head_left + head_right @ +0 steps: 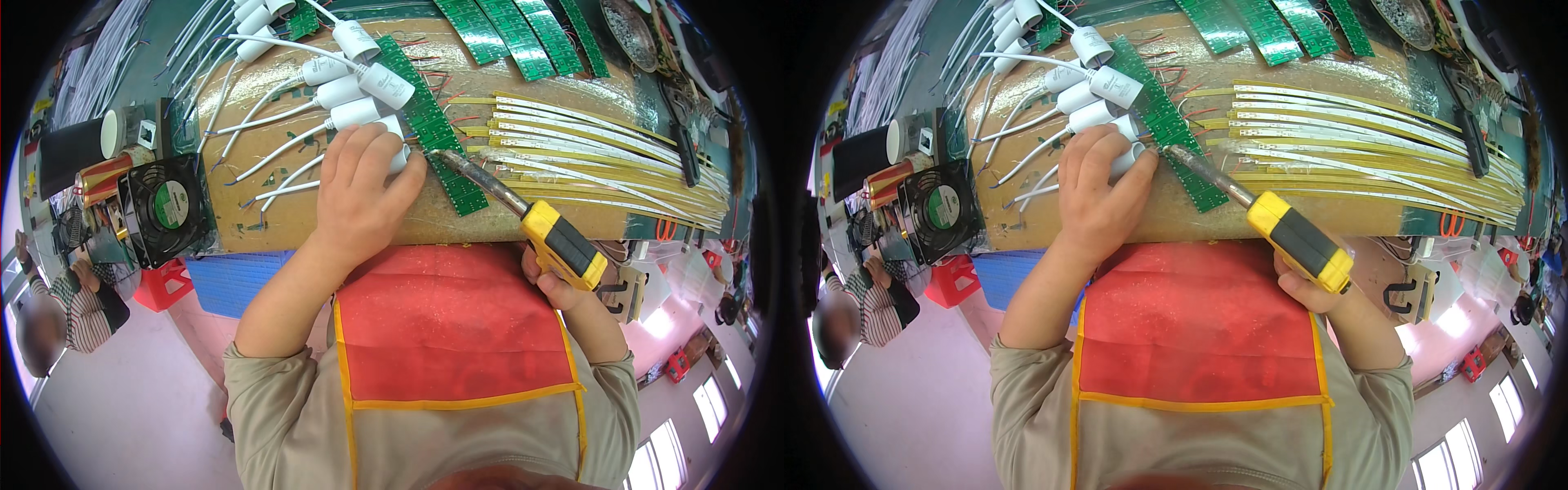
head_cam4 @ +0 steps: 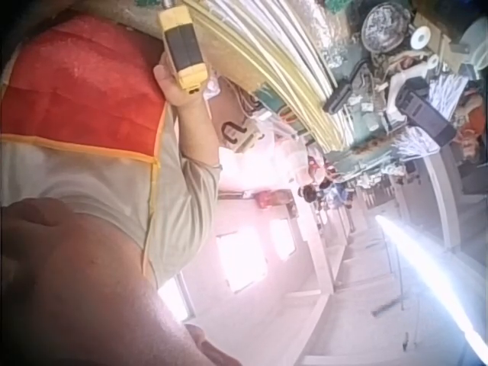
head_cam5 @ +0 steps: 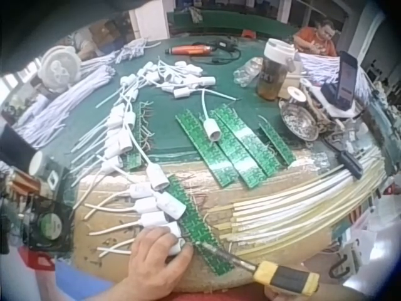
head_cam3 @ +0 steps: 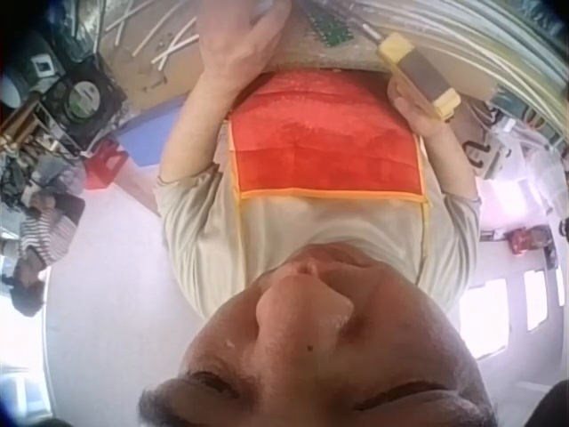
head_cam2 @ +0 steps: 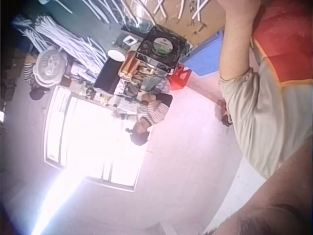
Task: The person assembles components onto LED strips and printed circuit boards, then solders them together with a soldering iron.
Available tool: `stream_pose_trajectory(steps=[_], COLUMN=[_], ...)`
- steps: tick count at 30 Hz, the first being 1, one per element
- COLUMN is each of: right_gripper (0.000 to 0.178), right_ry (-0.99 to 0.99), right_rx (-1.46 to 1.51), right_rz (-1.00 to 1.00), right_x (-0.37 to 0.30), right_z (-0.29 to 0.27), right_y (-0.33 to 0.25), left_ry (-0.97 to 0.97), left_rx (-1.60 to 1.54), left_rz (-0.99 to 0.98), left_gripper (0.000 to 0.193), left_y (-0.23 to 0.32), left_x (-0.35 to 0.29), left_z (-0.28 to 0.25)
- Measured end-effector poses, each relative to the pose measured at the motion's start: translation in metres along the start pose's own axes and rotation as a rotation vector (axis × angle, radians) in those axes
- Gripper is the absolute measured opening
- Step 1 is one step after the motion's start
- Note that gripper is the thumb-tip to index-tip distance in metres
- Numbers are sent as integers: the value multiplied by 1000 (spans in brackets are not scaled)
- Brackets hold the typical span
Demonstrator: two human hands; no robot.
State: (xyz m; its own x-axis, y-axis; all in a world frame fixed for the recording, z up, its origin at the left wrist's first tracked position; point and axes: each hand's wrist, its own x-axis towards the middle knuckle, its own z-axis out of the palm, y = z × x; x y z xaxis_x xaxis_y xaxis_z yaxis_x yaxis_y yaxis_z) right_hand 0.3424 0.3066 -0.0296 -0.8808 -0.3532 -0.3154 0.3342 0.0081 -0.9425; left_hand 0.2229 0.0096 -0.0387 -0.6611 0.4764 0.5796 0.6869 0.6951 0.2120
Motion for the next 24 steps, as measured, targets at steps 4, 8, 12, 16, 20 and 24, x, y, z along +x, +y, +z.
stream_pose_trajectory(steps=[4, 8, 12, 16, 20, 24], right_gripper=[25, 25, 25, 68, 68, 63], right_ry=[-17, 9, 3, 31, 19, 33], right_rx=[98, 70, 57, 114, 107, 114], right_rz=[-52, -52, -38, 77, 73, 43], right_x=[4, 3, 3, -4, -4, 0], right_z=[1, 3, 3, 3, 2, 5], right_y=[-6, -6, -6, 0, 3, 1], left_ry=[1, 0, 3, 6, -6, -2], left_rx=[4, -9, -11, -13, -6, -6], left_rz=[2, -14, -11, -9, -14, -12], left_gripper=[23, 26, 26, 25, 25, 25], left_y=[0, 2, 1, 1, 1, 1], left_x=[1, 3, 3, 3, 3, 3], left_z=[-1, -3, -4, -3, -4, -3])
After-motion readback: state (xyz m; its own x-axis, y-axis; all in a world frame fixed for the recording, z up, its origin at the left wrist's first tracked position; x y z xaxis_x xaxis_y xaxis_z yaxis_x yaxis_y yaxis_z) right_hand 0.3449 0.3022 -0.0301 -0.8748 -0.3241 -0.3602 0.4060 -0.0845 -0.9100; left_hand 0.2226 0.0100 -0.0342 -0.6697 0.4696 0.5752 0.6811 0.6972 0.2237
